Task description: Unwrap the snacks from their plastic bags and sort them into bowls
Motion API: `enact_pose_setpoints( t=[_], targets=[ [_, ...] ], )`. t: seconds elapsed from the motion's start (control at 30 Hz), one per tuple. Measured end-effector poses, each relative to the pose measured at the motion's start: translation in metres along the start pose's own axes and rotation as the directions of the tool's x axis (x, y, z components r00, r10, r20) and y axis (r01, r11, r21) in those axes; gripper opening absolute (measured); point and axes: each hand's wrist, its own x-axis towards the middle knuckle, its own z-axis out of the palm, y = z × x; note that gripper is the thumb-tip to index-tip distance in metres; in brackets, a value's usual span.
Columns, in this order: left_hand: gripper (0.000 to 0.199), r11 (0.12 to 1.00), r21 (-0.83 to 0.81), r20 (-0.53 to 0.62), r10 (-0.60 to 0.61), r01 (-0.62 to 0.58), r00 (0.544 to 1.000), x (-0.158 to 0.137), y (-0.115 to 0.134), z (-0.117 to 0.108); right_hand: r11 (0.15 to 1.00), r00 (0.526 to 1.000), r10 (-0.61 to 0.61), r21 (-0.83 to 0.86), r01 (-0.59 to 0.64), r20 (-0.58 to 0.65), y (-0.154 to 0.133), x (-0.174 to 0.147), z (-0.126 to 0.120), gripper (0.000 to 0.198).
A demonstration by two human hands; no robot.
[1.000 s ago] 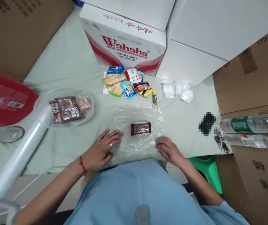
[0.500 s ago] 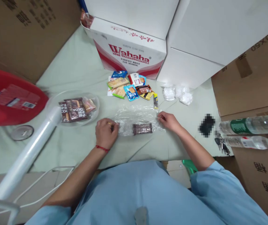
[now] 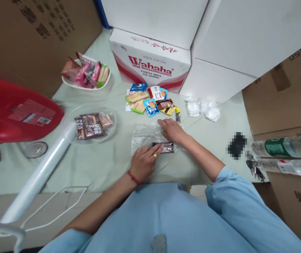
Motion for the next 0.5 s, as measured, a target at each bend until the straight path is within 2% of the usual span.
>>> enact_pose_setpoints(
  t=[0.07,0.13,0.2,0.33,0.43,0.5],
  targets=[
    [0.051,0.999,0.019,0.060,-0.028,0.027,0.998,0.011,0.000,0.007,0.999,0.998,0.043,0.015,-0.044,0.049,-0.002,0.007,-0.001,0.059],
    [0.050,0.998,0.038,0.080,-0.049,0.046,0.996,0.015,-0.002,0.012,0.996,0.995,0.025,0.078,-0.033,0.094,-0.001,0.007,-0.007,0.043],
    [0.050,0.998,0.048,0.080,-0.054,0.050,0.995,0.014,-0.002,0.014,0.988,0.995,-0.054,0.151,0.042,0.081,0.000,-0.002,-0.013,0.033],
    [0.047,0.996,0.029,0.082,-0.081,0.079,0.993,0.013,0.000,0.016,0.938,0.961,-0.275,0.223,0.264,0.023,-0.006,-0.040,-0.014,0.034],
    [0.044,0.991,-0.083,0.068,-0.102,0.107,0.992,0.010,-0.009,0.019,0.927,0.944,-0.324,0.220,0.303,0.066,-0.014,-0.070,0.003,0.038],
    [0.042,0.960,-0.257,0.032,-0.103,0.108,0.994,0.004,-0.019,0.020,0.937,0.949,-0.309,0.191,0.293,0.060,-0.017,-0.084,0.017,0.039]
  ],
)
